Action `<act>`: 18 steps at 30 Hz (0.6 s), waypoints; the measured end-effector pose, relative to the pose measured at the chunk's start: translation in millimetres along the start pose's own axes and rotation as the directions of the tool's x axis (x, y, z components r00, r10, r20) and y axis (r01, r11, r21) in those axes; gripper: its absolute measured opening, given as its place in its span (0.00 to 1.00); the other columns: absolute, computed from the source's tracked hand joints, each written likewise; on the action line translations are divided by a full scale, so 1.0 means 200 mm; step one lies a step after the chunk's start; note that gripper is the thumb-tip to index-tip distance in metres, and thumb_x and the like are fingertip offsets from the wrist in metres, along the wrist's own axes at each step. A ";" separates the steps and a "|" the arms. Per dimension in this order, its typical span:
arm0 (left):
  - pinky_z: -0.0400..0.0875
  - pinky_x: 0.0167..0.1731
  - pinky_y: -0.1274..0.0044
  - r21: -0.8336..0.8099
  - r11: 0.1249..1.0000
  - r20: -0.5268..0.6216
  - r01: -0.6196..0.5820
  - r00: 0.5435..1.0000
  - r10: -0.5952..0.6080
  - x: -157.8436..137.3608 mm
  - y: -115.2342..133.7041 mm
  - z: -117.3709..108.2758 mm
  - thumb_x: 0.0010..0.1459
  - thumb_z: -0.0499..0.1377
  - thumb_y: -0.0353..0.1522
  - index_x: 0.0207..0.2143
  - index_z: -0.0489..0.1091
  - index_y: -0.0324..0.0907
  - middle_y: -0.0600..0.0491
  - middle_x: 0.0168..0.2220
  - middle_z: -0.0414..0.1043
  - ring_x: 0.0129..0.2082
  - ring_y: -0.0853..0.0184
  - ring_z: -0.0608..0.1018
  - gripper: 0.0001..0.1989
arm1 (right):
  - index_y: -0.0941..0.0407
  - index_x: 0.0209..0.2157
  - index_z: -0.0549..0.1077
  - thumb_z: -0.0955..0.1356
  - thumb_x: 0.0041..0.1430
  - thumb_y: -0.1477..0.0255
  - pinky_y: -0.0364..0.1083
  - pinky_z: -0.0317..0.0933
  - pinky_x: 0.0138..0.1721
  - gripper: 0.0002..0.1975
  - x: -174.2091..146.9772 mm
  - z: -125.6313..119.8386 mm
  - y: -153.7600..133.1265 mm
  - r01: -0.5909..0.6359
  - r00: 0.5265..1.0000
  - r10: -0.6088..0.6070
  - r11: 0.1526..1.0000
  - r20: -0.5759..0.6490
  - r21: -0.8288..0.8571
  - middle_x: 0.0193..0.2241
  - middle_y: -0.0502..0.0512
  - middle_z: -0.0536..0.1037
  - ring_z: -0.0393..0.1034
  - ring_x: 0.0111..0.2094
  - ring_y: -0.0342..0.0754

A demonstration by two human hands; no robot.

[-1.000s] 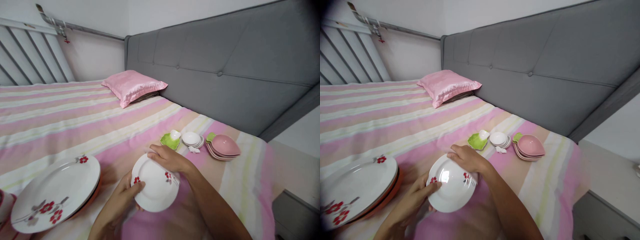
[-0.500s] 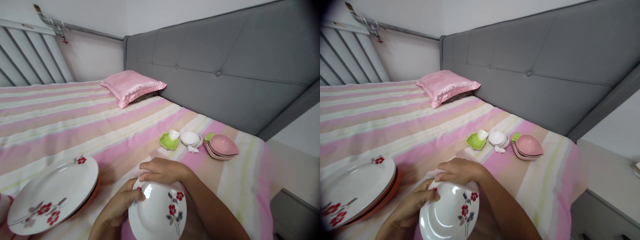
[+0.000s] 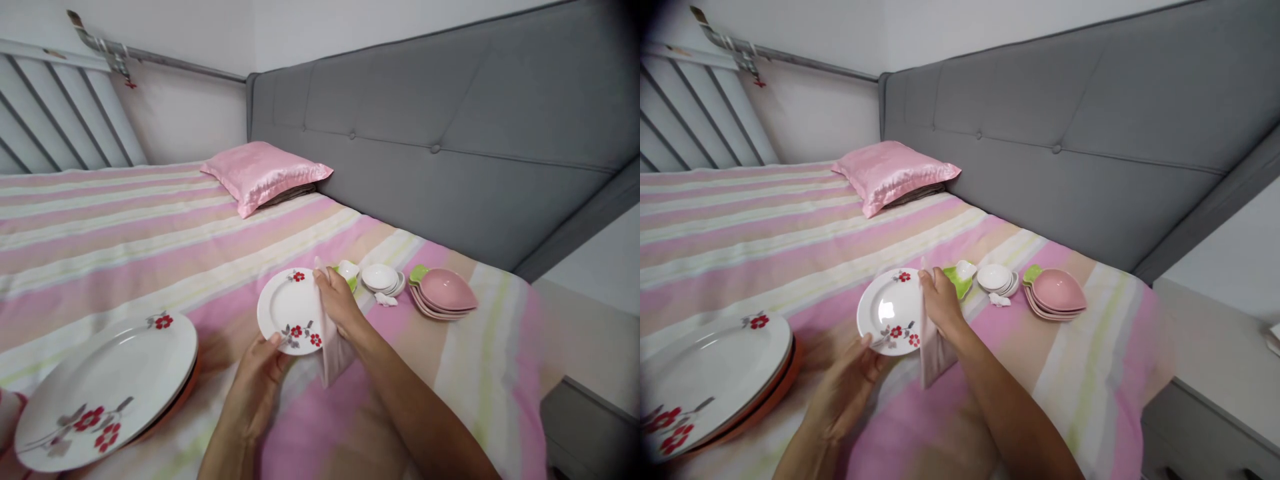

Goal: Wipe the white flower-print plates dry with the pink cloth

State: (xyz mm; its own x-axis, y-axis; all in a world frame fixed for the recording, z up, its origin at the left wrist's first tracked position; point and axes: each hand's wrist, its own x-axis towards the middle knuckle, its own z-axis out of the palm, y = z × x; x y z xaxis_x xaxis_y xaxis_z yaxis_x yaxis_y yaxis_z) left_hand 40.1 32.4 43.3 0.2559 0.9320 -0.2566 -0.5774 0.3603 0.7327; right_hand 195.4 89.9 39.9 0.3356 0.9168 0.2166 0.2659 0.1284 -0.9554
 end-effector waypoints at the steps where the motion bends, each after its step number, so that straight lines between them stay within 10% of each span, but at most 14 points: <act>1: 0.74 0.43 0.72 0.065 0.998 0.018 0.026 0.999 -0.027 0.01 -0.03 0.02 0.50 0.64 0.30 0.45 0.71 0.36 0.44 0.43 0.76 0.41 0.61 0.77 0.19 | 0.53 0.26 0.59 0.59 0.59 0.58 0.42 0.53 0.29 0.14 0.00 0.01 0.01 -0.013 0.999 0.013 1.000 -0.036 0.004 0.22 0.45 0.62 0.59 0.27 0.44; 13: 0.76 0.37 0.75 0.096 0.987 -0.146 -0.128 0.979 0.141 0.04 -0.06 0.01 0.45 0.67 0.30 0.46 0.70 0.39 0.48 0.40 0.77 0.36 0.65 0.78 0.23 | 0.54 0.33 0.65 0.63 0.55 0.57 0.42 0.57 0.32 0.14 -0.02 0.03 -0.01 -0.144 0.989 0.138 0.981 0.059 0.131 0.27 0.47 0.69 0.64 0.30 0.44; 18: 0.76 0.38 0.76 0.042 0.980 -0.141 -0.197 0.970 0.201 0.05 -0.07 0.01 0.47 0.66 0.28 0.49 0.69 0.43 0.50 0.43 0.76 0.40 0.66 0.77 0.24 | 0.54 0.37 0.63 0.62 0.56 0.64 0.45 0.58 0.34 0.09 -0.09 0.06 -0.07 -0.015 0.990 0.031 0.993 0.138 -0.120 0.31 0.51 0.71 0.67 0.32 0.48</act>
State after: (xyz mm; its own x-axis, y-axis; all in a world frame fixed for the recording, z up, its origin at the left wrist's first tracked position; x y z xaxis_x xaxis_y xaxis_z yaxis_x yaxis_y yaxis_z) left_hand 52.1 36.8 32.7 0.0233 0.9814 -0.1905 -0.5832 0.1681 0.7948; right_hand 176.2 76.7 46.6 0.2155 0.9639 0.1566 0.3679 0.0684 -0.9274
